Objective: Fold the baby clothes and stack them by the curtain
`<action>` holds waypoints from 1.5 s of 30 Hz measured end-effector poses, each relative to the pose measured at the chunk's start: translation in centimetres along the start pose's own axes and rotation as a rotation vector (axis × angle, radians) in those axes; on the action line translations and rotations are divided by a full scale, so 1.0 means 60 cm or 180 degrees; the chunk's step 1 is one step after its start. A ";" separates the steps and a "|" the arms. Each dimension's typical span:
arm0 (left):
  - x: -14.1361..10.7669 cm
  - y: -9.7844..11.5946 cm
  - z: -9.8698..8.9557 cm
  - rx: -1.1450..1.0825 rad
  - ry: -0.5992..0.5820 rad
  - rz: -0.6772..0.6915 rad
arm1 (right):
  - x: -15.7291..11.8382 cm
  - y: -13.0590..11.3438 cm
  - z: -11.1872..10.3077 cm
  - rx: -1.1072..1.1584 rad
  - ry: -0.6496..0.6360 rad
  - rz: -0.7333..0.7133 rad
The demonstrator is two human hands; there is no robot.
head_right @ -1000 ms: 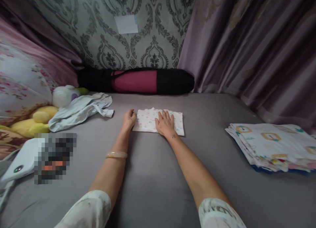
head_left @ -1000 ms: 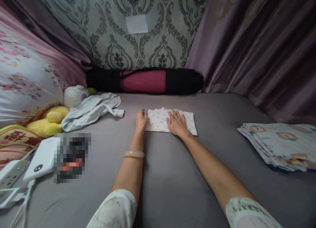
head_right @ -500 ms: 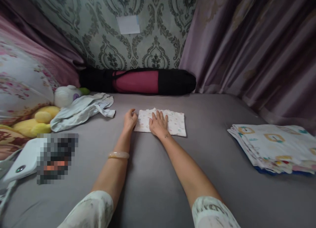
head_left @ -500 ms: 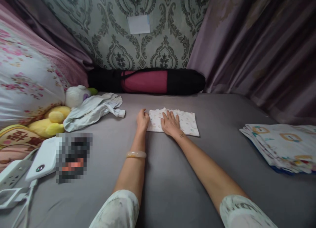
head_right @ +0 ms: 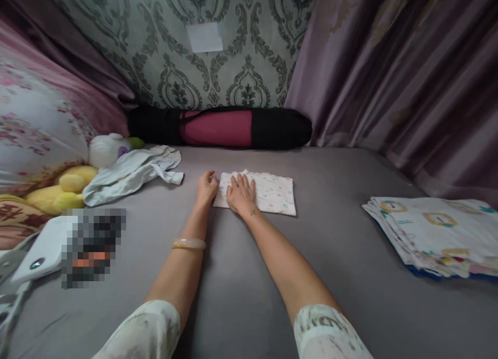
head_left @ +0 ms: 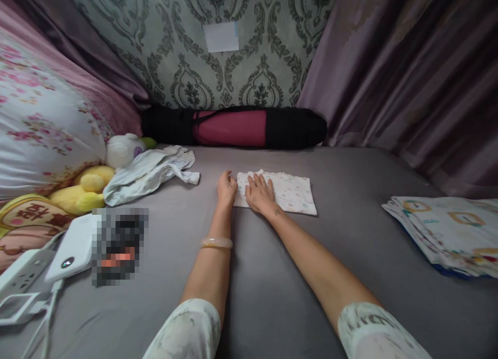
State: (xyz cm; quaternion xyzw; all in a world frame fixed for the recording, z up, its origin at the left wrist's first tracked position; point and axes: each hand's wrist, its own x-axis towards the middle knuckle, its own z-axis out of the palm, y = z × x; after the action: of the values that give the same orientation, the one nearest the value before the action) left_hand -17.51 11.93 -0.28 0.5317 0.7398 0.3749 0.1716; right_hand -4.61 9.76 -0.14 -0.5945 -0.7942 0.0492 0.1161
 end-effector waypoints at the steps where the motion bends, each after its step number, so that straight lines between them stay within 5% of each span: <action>1: 0.000 0.001 0.000 -0.0006 0.0002 -0.0007 | 0.002 -0.003 -0.005 0.0009 -0.0035 0.0018; 25: 0.001 0.003 -0.007 -0.0307 0.0391 0.0019 | 0.021 -0.066 0.000 -0.0020 -0.0322 -0.0520; 29: 0.000 0.008 -0.004 -0.0314 0.0376 0.0107 | 0.025 -0.048 -0.009 0.0208 -0.0333 -0.0508; 33: 0.000 0.014 0.005 -0.0302 0.0343 0.0297 | 0.028 -0.011 -0.013 0.0145 0.0162 -0.0065; 42: -0.013 0.029 0.029 -0.0179 -0.0064 0.0694 | 0.034 0.028 -0.005 0.0104 -0.0159 0.0089; 45: -0.021 0.037 0.036 0.0037 -0.0245 0.0893 | 0.026 0.051 -0.019 0.0061 0.0140 0.0233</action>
State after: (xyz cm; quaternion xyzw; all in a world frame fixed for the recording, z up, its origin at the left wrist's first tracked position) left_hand -14.18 11.93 -0.22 0.6449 0.6532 0.3703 0.1427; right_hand -1.88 12.07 0.53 -0.6230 -0.7686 0.0480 0.1373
